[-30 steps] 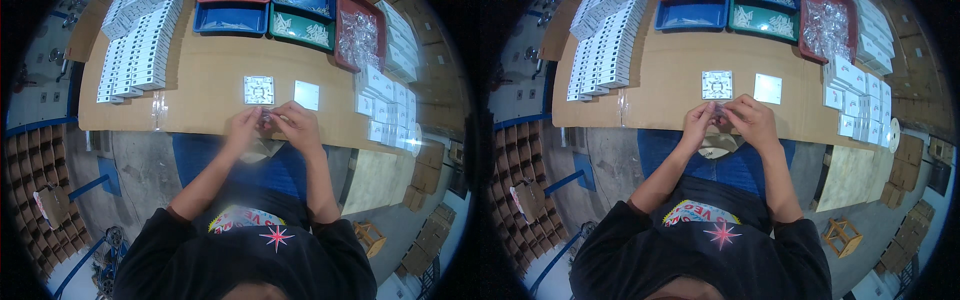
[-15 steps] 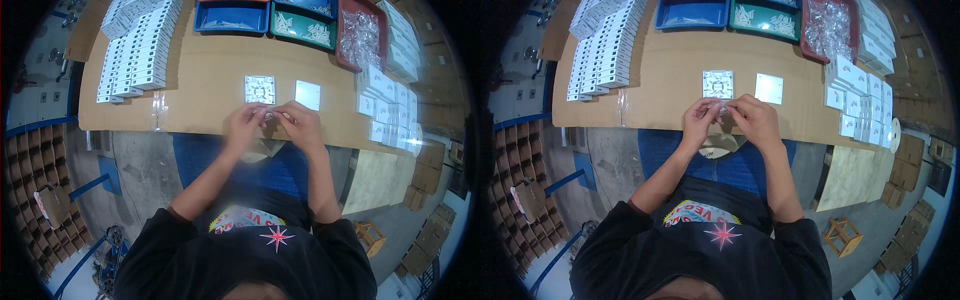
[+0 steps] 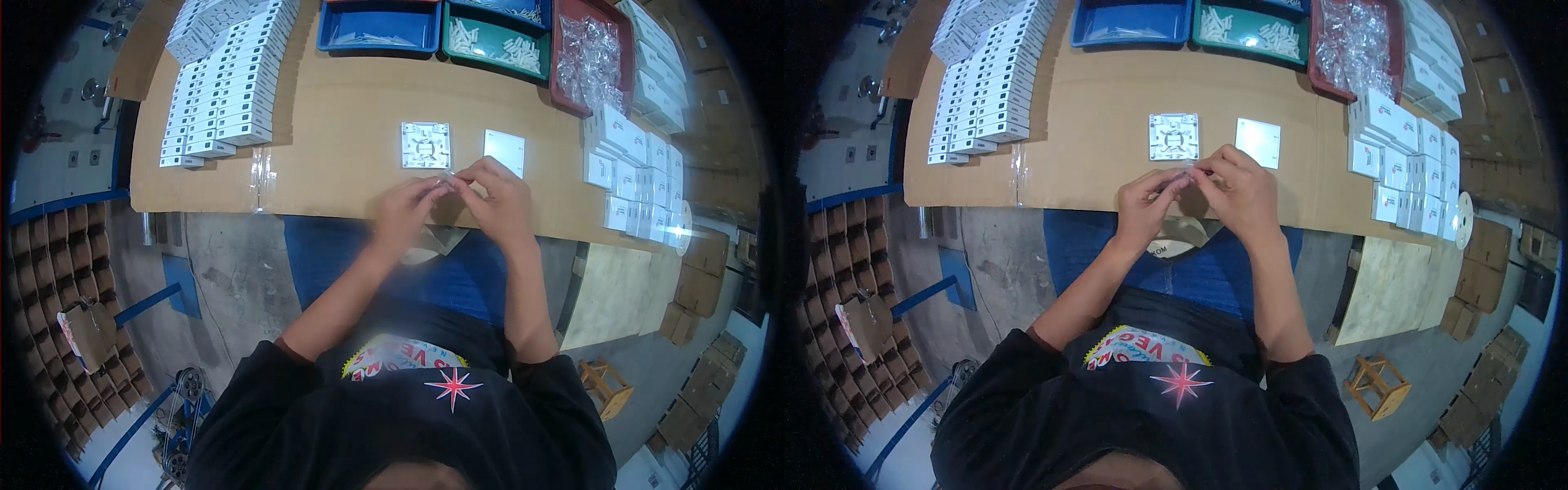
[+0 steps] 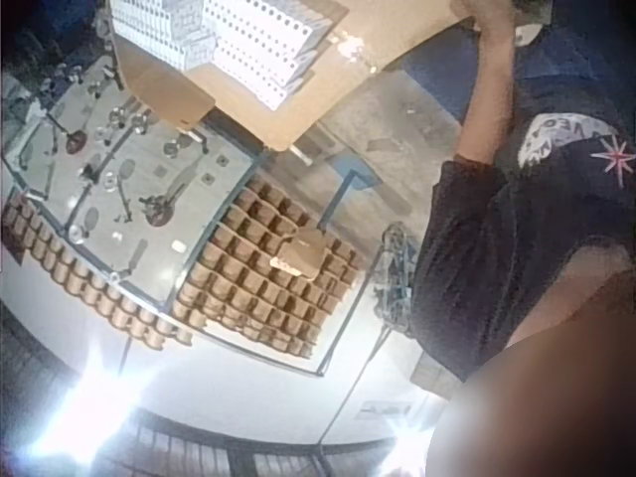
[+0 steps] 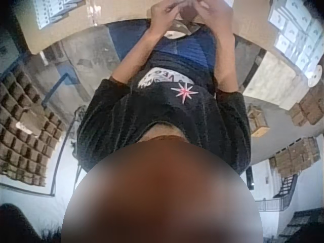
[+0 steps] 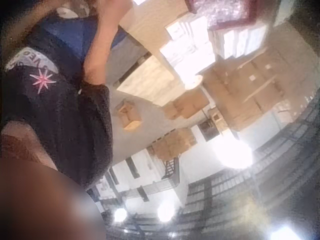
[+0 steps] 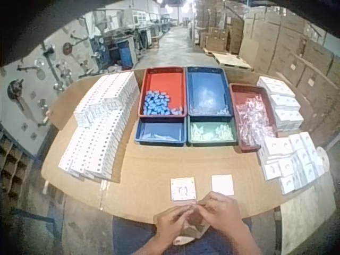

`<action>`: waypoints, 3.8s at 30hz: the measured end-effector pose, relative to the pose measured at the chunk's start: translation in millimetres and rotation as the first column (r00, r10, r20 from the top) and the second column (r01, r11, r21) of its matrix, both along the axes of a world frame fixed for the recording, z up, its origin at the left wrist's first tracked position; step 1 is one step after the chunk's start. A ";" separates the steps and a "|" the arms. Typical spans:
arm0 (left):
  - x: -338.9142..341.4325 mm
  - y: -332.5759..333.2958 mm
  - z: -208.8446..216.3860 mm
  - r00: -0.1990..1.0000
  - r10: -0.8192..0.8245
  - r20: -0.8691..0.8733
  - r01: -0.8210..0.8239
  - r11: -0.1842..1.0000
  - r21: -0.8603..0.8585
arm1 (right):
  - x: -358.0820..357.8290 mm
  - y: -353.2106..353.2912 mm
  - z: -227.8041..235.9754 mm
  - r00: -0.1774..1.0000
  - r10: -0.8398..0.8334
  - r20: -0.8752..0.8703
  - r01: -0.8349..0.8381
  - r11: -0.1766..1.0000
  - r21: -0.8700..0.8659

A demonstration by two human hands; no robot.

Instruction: The recorder is assembling and filling small white boxes with components from trays and stacking them.

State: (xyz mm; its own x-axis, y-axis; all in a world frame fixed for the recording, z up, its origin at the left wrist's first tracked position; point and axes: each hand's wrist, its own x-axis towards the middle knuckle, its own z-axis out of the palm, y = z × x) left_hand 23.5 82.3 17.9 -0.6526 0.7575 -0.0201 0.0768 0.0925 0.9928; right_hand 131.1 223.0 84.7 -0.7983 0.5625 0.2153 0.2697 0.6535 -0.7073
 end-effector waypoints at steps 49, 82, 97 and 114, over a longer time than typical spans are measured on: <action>-2.5 -2.9 -5.6 0.854 -0.084 -0.514 0.032 0.994 -0.109 | 2.5 -1.2 11.1 0.978 0.111 0.178 -0.065 0.967 -0.246; -5.9 -2.8 -21.2 0.361 -0.253 0.897 -0.169 0.929 0.330 | 2.0 -7.3 24.4 0.989 0.125 -0.076 -0.143 0.945 -0.294; -13.8 -6.4 -42.4 0.356 -0.309 0.882 -0.102 0.925 0.366 | -12.5 98.7 -19.3 0.970 -0.242 -0.017 0.230 0.938 -0.261; -19.2 -11.0 -52.6 0.161 -0.278 0.947 -0.139 0.944 0.300 | -129.2 258.9 -69.2 0.931 -0.302 0.206 0.190 0.882 0.432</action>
